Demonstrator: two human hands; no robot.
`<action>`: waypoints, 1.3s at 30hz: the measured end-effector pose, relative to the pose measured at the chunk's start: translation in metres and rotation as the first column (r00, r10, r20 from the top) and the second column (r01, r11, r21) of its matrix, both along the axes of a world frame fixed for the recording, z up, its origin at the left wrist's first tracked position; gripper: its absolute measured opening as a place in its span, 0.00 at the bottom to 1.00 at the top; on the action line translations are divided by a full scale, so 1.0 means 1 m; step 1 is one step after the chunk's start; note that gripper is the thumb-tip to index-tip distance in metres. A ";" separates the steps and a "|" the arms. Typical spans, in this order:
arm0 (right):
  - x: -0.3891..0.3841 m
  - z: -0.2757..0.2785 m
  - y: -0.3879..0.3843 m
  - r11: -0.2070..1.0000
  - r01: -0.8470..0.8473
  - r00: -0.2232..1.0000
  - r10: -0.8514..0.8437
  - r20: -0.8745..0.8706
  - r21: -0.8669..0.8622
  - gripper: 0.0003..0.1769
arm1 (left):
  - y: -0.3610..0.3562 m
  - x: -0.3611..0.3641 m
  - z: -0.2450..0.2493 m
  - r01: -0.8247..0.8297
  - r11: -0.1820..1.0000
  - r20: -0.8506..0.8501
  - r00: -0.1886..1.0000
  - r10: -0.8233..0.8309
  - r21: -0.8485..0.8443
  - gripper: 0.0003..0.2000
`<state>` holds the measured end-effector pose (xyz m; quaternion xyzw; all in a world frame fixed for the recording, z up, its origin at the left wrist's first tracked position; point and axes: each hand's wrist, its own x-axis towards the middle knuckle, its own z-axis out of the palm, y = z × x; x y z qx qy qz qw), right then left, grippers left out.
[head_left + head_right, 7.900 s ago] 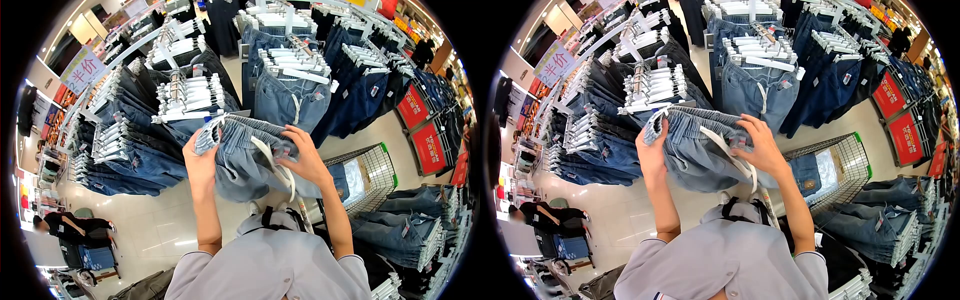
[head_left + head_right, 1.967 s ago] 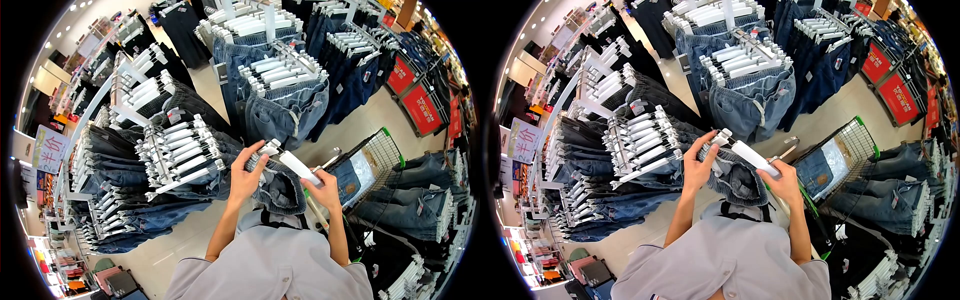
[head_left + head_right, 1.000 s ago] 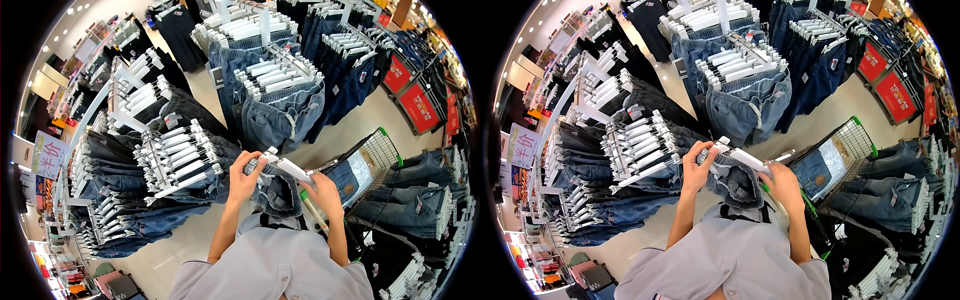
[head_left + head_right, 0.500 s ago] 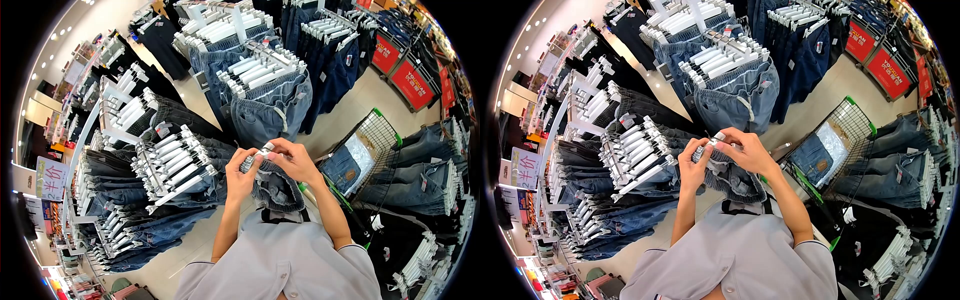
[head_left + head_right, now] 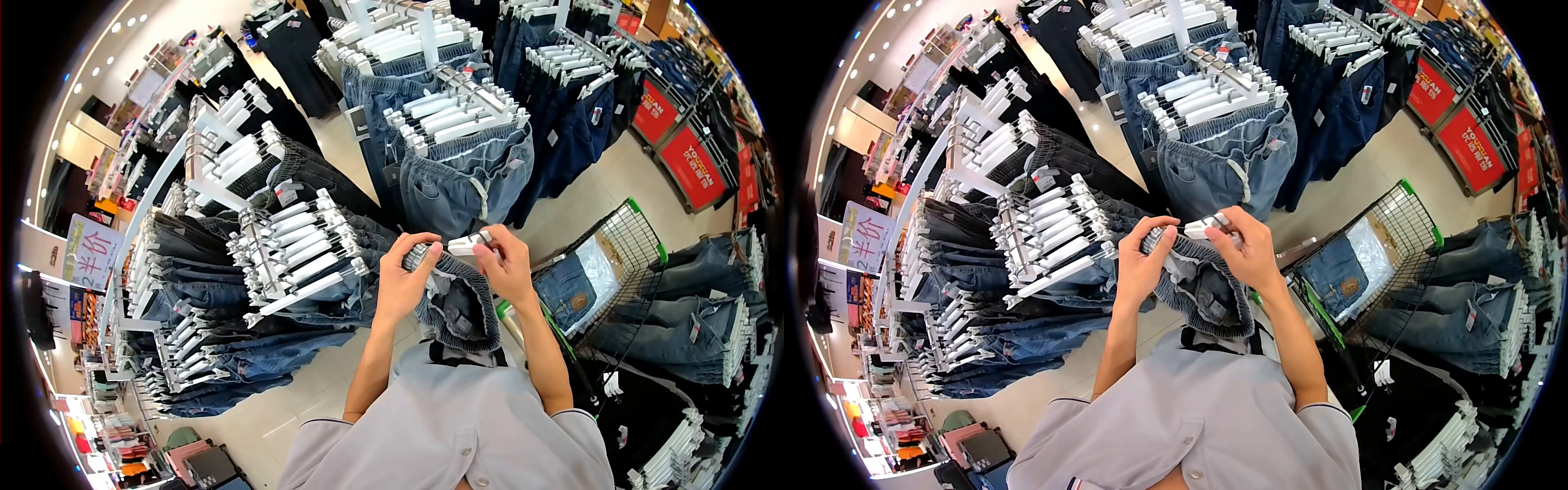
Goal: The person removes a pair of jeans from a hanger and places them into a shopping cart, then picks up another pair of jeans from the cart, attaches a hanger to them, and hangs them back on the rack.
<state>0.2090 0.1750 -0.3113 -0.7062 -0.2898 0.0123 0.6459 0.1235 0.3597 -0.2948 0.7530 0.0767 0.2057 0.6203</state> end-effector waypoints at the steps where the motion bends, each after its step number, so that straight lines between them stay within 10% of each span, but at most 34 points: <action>1: -0.003 0.004 0.000 1.000 0.007 1.000 -0.007 -0.006 0.008 0.09 | 0.000 0.001 0.000 0.001 1.000 -0.008 1.000 -0.001 -0.004 0.10; 16: -0.010 0.006 0.011 0.974 0.140 0.891 -0.047 0.452 -0.175 0.14 | -0.012 0.004 0.003 0.022 0.995 -0.109 0.994 -0.011 0.099 0.15; 26: -0.005 0.004 0.011 0.984 0.108 0.959 -0.066 0.275 -0.139 0.16 | -0.006 -0.005 0.015 0.184 0.929 -0.131 0.980 -0.149 0.320 0.19; 39: -0.008 -0.015 -0.042 0.987 0.142 0.983 -0.130 0.133 -0.081 0.10 | 0.002 -0.001 0.002 0.030 0.993 -0.136 0.991 -0.015 0.113 0.12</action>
